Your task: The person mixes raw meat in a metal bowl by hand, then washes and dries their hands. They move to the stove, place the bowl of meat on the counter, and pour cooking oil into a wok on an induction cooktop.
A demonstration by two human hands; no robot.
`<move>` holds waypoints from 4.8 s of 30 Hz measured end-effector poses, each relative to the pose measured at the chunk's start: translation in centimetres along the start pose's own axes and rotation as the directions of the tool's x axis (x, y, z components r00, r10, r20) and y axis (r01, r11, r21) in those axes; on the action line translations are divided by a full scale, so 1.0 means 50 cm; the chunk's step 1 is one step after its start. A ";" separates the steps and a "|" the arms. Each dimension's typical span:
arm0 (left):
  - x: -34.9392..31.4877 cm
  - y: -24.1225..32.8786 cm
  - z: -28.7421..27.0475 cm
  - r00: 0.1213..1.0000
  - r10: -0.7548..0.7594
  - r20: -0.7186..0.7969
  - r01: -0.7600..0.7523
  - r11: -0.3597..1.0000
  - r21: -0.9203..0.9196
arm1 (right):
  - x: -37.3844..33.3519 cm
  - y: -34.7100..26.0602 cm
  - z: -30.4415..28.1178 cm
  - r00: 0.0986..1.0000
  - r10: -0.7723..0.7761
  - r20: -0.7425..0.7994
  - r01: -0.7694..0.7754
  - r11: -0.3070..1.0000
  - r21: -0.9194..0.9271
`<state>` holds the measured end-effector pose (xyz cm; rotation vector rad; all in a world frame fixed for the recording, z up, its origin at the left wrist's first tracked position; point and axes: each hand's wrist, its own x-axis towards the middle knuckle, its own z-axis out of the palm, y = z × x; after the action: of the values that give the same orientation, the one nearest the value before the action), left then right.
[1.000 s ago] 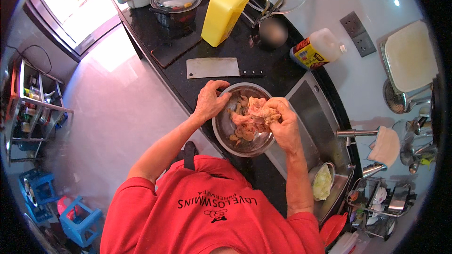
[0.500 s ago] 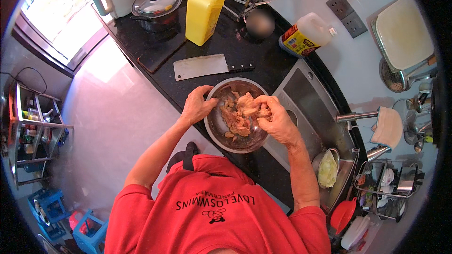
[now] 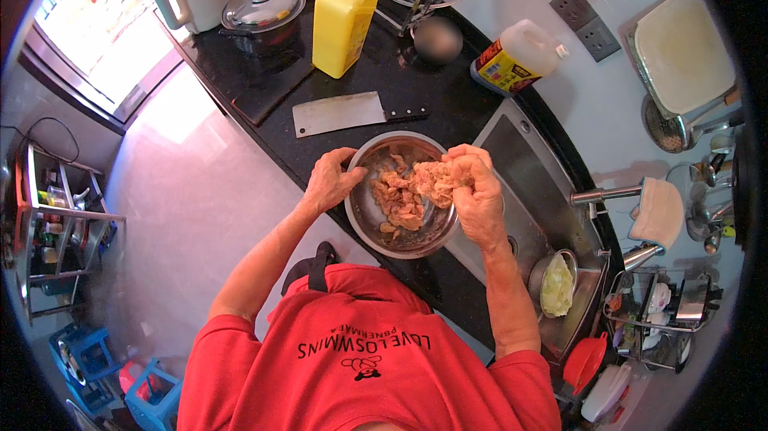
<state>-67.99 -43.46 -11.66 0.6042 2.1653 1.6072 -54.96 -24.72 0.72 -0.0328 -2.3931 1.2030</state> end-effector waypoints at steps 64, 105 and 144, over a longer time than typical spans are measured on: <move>-0.014 0.024 -0.021 0.994 -0.109 -0.021 0.110 0.985 0.131 | 0.047 0.007 0.024 0.948 0.272 0.168 -0.255 0.960 -0.113; -0.007 0.018 -0.019 0.995 -0.098 -0.024 0.100 0.988 0.119 | -0.090 0.080 0.081 0.948 0.225 0.227 -0.144 0.934 -0.326; -0.010 0.013 -0.019 0.994 -0.109 -0.031 0.111 0.989 0.093 | -0.068 0.067 0.034 0.831 0.468 0.300 -0.312 0.839 -0.445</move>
<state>-67.99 -44.35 -10.74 0.4844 2.2625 1.4707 -53.23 -24.67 -4.04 -0.4799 -3.0708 0.9522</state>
